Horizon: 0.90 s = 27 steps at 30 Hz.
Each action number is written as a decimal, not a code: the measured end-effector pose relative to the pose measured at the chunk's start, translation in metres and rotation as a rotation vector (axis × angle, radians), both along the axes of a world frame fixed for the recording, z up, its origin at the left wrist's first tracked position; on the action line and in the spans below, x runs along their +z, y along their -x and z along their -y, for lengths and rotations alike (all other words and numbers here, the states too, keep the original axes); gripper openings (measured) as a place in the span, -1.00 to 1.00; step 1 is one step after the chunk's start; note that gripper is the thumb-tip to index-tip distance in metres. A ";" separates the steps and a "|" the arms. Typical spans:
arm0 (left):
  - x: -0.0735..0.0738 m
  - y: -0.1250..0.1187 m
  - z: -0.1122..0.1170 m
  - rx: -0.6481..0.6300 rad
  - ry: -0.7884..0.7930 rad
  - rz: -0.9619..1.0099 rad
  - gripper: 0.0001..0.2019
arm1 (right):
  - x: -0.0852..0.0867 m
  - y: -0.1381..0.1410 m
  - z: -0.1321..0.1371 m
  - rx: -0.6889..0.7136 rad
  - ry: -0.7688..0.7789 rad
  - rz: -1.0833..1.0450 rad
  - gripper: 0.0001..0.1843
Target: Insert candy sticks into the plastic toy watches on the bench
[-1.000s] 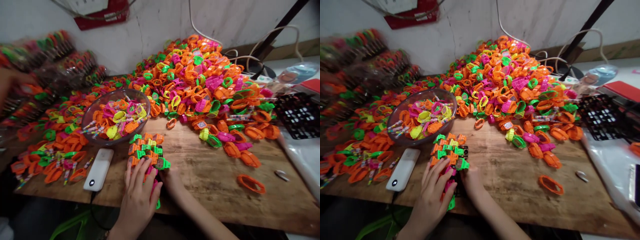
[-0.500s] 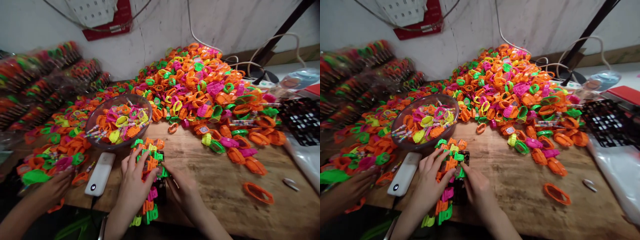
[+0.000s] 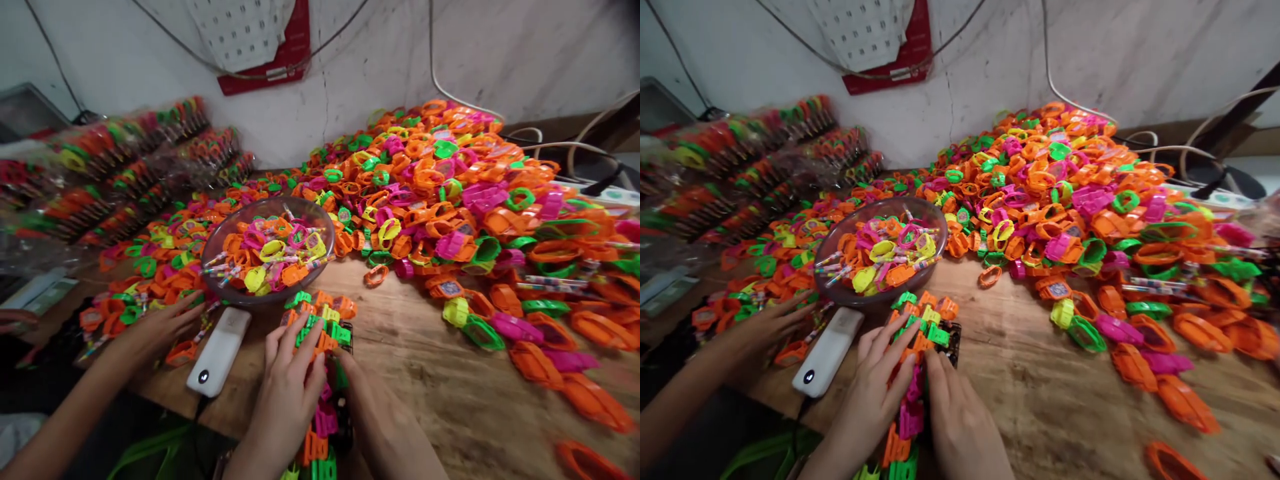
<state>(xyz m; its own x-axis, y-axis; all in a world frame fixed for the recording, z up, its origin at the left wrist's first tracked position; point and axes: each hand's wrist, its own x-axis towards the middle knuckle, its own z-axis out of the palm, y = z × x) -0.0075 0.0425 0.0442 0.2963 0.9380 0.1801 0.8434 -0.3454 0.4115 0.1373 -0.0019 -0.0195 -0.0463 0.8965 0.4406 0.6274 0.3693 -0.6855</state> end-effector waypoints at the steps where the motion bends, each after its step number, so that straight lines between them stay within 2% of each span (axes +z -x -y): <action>1: 0.000 0.000 0.001 0.002 -0.004 0.004 -0.59 | 0.001 -0.001 -0.001 0.003 0.054 -0.079 -0.60; 4: 0.002 -0.001 0.002 -0.010 -0.019 0.004 -0.62 | 0.009 -0.011 -0.004 0.076 0.167 -0.314 -0.76; 7: 0.005 -0.001 0.003 -0.020 -0.004 0.009 -0.65 | 0.020 -0.020 -0.010 0.116 0.206 -0.443 -0.85; 11: 0.007 0.005 0.002 -0.027 0.090 0.030 -0.64 | 0.029 -0.024 -0.018 0.090 0.224 -0.431 -0.90; 15: 0.007 0.007 0.004 -0.046 0.166 0.017 -0.39 | 0.028 -0.028 -0.016 0.141 0.212 -0.339 -0.89; 20: 0.000 0.003 0.005 -0.069 0.071 0.018 -0.46 | 0.024 -0.033 -0.013 0.146 0.102 -0.162 -0.86; 24: -0.006 0.008 -0.001 -0.064 -0.049 -0.004 -0.57 | 0.035 -0.031 -0.014 0.205 0.155 -0.190 -0.80; 27: -0.001 0.012 0.004 -0.071 -0.177 -0.048 -0.51 | 0.040 -0.036 -0.010 0.226 0.185 -0.215 -0.71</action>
<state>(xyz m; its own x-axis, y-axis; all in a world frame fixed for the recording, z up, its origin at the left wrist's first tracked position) -0.0190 0.0381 0.0433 0.3725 0.8695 0.3244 0.8319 -0.4678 0.2986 0.1736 0.0078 0.0210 -0.1765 0.9397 0.2929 0.3780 0.3395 -0.8613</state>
